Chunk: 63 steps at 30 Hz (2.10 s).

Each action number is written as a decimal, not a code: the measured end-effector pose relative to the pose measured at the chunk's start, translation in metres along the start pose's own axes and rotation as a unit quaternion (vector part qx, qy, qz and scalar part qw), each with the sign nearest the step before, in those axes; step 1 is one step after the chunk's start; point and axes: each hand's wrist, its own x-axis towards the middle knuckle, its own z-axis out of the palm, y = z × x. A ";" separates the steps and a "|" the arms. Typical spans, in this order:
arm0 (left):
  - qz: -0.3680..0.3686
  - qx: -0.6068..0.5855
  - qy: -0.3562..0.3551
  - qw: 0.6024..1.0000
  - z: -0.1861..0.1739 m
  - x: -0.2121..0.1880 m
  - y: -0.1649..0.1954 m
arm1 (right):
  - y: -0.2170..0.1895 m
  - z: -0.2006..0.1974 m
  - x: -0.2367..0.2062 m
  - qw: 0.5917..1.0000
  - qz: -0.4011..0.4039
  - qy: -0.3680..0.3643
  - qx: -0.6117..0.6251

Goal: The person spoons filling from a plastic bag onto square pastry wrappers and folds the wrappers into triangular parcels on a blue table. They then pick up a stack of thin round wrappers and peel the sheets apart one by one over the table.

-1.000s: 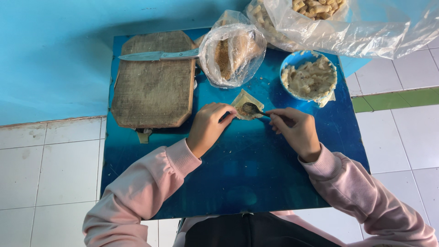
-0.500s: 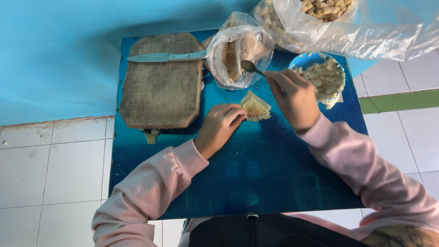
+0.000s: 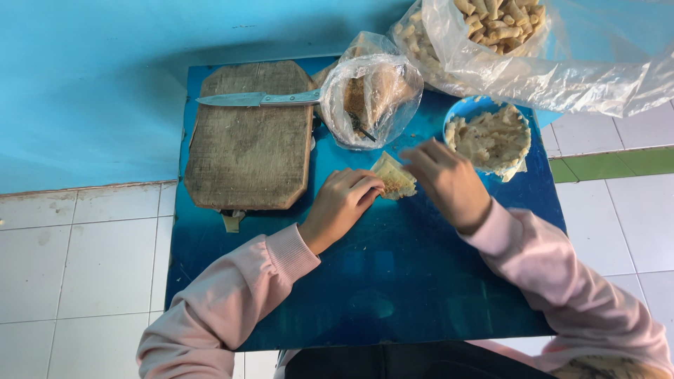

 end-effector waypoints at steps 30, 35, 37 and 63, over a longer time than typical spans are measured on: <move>0.090 0.140 -0.049 0.985 -0.011 -0.015 0.005 | 0.002 0.019 -0.030 0.994 -0.053 0.004 0.096; 0.090 0.159 -0.049 0.982 -0.011 -0.014 0.007 | 0.005 0.021 -0.032 0.993 -0.045 0.000 0.109; 0.091 0.159 -0.051 0.982 -0.011 -0.014 0.007 | 0.005 0.021 -0.033 0.993 -0.049 -0.003 0.110; 0.108 0.192 -0.073 0.973 -0.011 -0.011 0.004 | 0.016 0.007 -0.027 0.968 -0.234 -0.071 -0.052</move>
